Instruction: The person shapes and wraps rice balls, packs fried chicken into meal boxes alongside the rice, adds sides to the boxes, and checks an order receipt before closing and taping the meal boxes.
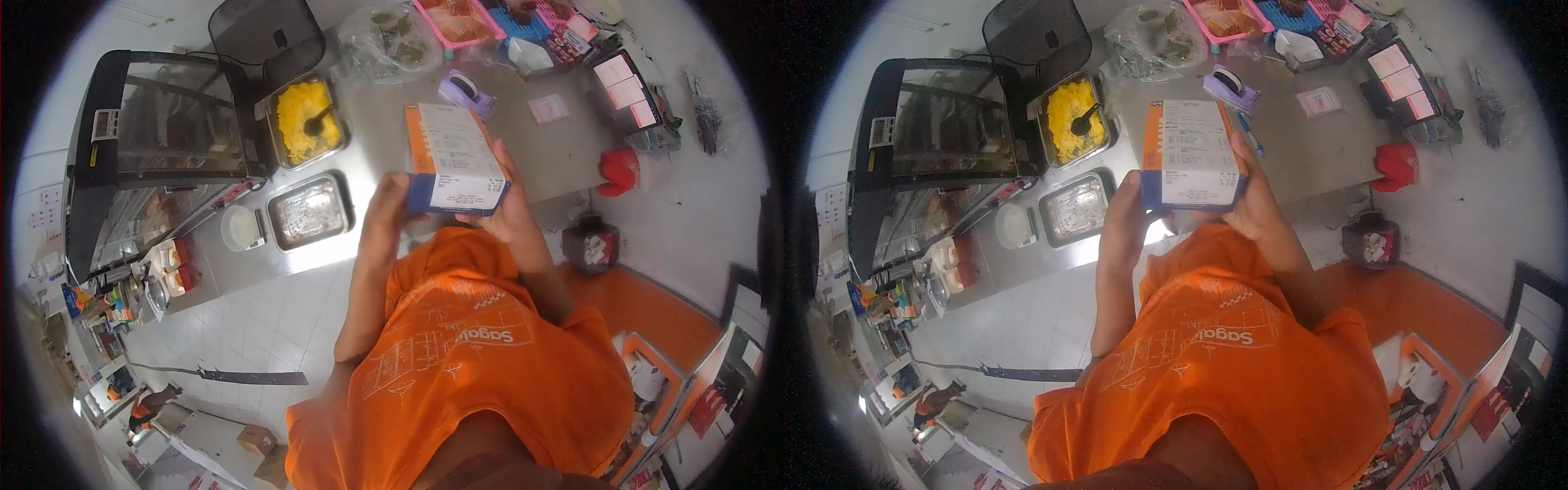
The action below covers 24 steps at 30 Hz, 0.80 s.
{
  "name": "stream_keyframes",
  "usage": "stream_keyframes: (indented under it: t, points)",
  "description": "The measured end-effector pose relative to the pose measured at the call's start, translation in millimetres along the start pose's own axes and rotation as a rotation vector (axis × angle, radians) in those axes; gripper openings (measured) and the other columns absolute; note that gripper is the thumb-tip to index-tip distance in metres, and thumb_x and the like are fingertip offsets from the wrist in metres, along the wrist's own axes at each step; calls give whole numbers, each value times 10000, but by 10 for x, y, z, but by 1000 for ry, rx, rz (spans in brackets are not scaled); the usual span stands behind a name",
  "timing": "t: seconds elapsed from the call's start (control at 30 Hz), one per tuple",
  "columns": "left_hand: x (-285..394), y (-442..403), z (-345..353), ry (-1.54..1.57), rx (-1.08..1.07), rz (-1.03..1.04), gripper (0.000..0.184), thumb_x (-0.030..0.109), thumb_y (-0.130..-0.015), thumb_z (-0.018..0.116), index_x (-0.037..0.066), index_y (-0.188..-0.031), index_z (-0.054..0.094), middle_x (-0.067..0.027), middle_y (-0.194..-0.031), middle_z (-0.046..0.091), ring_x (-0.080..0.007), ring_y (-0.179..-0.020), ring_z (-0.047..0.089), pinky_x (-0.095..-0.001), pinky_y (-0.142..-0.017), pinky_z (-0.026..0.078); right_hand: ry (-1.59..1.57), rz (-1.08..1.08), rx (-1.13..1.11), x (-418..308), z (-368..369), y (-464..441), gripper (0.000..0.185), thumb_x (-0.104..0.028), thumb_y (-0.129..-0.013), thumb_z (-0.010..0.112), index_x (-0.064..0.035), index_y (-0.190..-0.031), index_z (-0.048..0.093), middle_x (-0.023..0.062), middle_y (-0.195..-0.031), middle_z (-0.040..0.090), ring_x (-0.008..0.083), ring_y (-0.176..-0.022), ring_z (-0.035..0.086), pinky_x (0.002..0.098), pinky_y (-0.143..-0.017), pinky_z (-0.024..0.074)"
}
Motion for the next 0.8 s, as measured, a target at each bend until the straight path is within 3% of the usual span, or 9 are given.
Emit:
stream_keyframes:
  t: [0.03,0.13,0.23,0.33,0.43,0.57,0.63,0.73,0.8]
  points:
    - [-10,-7,-9,-14,-5,-3,520,494,-979,503,19,-1185,561,-107,-1088,635,-209,-994,588,-348,-796,486,22,8,-45,-5,-26,3,662,-547,-968,488,-84,-1433,400,120,-1265,599,229,-1064,666,371,-648,638]
    - [-33,-32,-24,-46,-15,-19,528,496,-977,511,15,-1192,550,-103,-1085,632,-199,-971,589,-336,-794,486,-60,-11,92,27,5,-20,624,-519,-1010,379,-307,-1555,162,165,-1301,576,290,-843,730,398,-475,631]
    - [-105,-93,-34,-82,-6,-47,496,458,-972,530,20,-1207,541,-96,-1095,631,-184,-962,589,-330,-800,484,-52,-16,-61,8,-200,-72,646,-463,-1006,435,-188,-1550,221,158,-1296,583,279,-918,715,402,-624,642]
    - [-331,-350,-144,-185,-66,-146,458,367,-951,562,30,-1259,529,-96,-1127,628,-182,-992,593,-325,-820,481,-29,-45,179,92,-922,-320,659,-396,-977,514,-42,-1496,313,142,-1307,581,257,-1071,660,376,-870,574]
    - [-791,-722,-357,-235,-101,-213,479,260,-913,588,29,-1325,511,-99,-1165,624,-198,-1044,594,-326,-849,478,335,11,254,140,-1599,-478,629,-378,-927,566,-46,-1435,401,125,-1271,584,236,-1200,568,370,-1037,432]
    - [-1094,-938,-457,-308,-77,-209,504,200,-898,569,24,-1366,504,-103,-1211,616,-227,-1111,585,-348,-896,475,683,21,283,117,-1833,-612,674,-360,-889,606,-11,-1431,407,147,-1311,553,264,-1256,515,385,-1059,398]
    - [-1379,-1093,-578,-380,-35,-222,510,238,-903,554,38,-1369,507,-113,-1251,598,-243,-1120,582,-375,-914,472,939,79,283,30,-1853,-735,698,-359,-873,626,7,-1427,411,182,-1355,523,276,-1284,488,394,-1082,370]
    - [-1638,-1296,-717,-507,-50,-296,560,278,-909,531,7,-1395,462,-150,-1335,557,-270,-1152,567,-385,-934,472,1822,62,220,50,-2339,-1036,704,-360,-869,636,15,-1422,418,224,-1420,468,302,-1279,492,393,-1095,349]
    - [-1690,-1386,-742,-445,-3,-325,613,358,-920,507,21,-1425,422,-161,-1365,536,-285,-1201,535,-407,-971,450,1629,-79,300,143,-2541,-1084,721,-406,-887,615,24,-1427,407,233,-1442,449,315,-1300,474,404,-1107,330]
Point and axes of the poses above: each hand's wrist, its own y-axis away from the middle knuckle, its own z-axis out of the palm, x = y × z, the point moved 2 cm from there along -y, towards the middle knuckle
